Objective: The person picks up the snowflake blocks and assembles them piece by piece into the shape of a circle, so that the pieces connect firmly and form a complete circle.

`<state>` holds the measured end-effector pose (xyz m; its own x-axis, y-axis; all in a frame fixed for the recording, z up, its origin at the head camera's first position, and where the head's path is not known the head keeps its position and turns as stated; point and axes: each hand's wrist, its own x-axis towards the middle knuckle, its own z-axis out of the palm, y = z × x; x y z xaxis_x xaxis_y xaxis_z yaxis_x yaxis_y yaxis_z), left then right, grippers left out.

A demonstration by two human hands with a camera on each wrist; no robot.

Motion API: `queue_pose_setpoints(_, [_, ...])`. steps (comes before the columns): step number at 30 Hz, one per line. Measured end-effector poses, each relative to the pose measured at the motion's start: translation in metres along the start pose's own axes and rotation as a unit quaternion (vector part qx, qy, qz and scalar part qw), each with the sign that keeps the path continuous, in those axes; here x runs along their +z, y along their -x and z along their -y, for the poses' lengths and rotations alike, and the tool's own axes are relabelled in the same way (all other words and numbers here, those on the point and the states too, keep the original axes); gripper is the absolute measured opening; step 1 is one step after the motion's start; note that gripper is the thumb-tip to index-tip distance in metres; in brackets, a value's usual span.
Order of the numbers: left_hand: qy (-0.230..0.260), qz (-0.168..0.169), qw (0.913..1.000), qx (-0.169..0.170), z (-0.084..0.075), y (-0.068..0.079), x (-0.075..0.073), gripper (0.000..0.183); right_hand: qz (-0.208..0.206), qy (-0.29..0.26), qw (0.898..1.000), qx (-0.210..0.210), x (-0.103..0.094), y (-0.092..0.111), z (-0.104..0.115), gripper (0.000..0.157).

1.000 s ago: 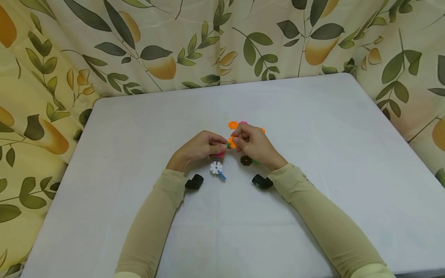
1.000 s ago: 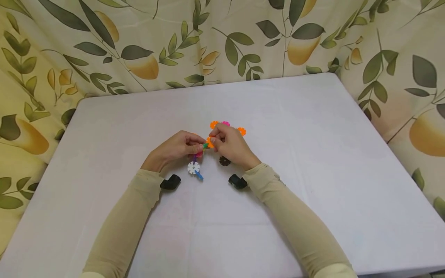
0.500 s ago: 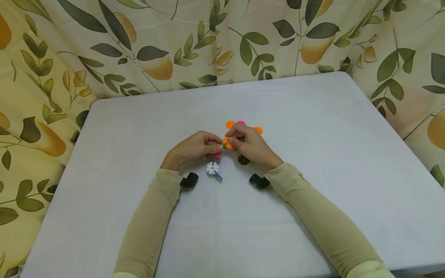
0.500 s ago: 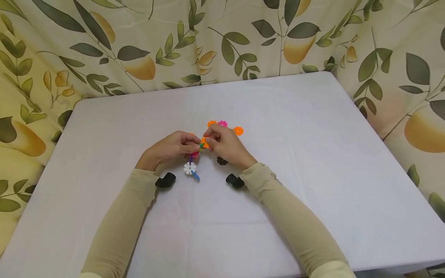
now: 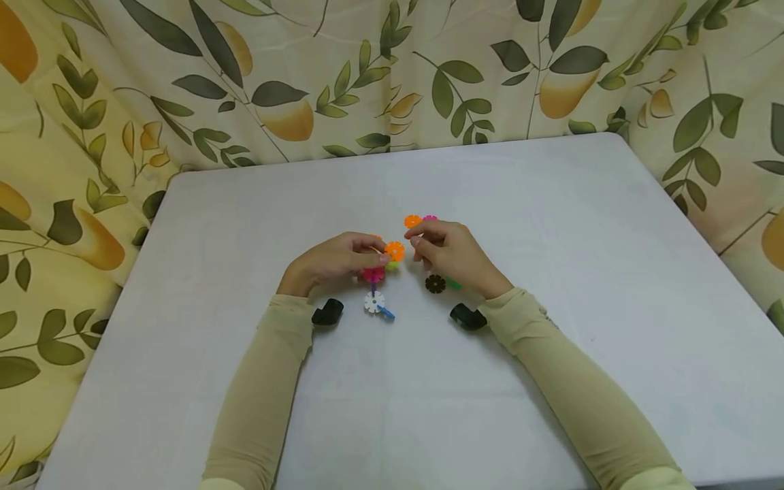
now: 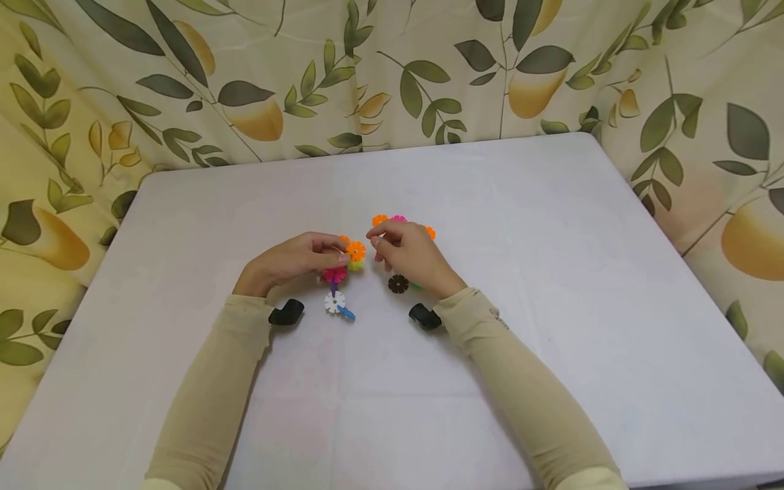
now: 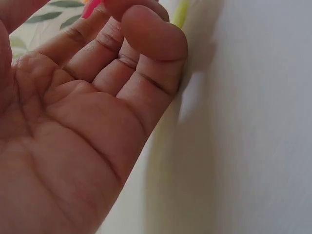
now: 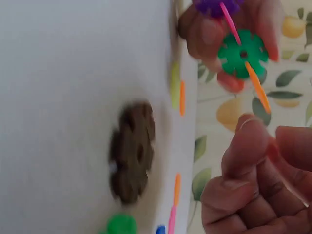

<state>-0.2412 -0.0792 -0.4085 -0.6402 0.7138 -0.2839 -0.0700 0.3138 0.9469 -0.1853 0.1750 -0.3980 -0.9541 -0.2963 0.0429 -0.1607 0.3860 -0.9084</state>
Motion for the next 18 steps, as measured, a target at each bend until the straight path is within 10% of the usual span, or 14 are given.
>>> queue_pose_setpoints(18, [0.06, -0.025, 0.9979, 0.01, 0.018, 0.022, -0.031, 0.017, 0.11, 0.165, 0.98, -0.029, 0.025, -0.005, 0.002, 0.039])
